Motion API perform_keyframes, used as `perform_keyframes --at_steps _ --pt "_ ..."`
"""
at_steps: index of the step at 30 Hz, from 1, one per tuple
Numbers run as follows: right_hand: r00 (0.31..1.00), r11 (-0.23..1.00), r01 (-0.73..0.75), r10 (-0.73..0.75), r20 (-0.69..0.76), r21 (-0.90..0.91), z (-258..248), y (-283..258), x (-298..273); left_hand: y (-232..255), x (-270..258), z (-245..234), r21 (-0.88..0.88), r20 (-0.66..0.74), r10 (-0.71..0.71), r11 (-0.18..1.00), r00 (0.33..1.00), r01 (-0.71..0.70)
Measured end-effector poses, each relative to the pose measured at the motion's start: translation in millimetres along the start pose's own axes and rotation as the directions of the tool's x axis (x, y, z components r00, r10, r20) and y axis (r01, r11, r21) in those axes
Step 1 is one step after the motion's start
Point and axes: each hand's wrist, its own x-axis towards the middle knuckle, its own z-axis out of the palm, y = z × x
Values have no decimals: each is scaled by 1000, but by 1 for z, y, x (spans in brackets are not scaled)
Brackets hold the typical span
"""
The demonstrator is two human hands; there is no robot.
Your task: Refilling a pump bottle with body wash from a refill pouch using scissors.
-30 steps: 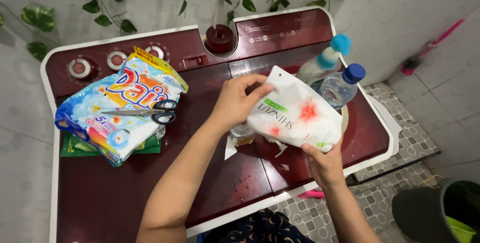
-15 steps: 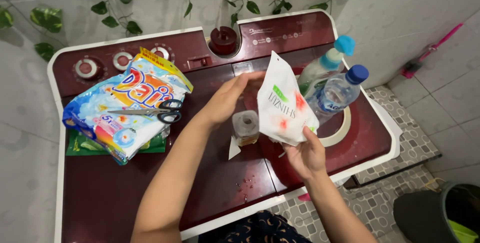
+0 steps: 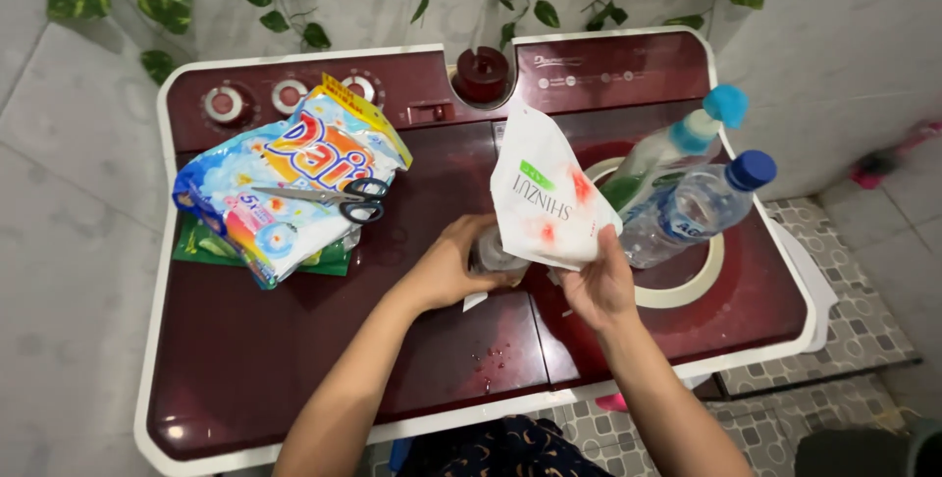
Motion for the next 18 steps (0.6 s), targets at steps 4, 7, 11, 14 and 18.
perform_keyframes --at_steps 4,7,11,14,18 --pt "999 999 -22 21 -29 -45 -4 -5 16 2 -19 -6 -1 34 -40 999 999 40" --pt "999 995 -26 23 -29 -100 -14 -10 32 8 -34 -11 31 15 -38 999 999 37" --pt "998 987 -41 33 -49 -155 -23 -15 50 15 -50 -20 14 -14 -160 987 987 160" --pt "998 981 -66 61 -33 -181 -22 -14 58 13 -57 -23 21 -80 -155 987 985 157" --pt "995 974 -96 90 -42 -206 -30 -10 67 6 -53 -27 -131 -287 -64 991 956 27"
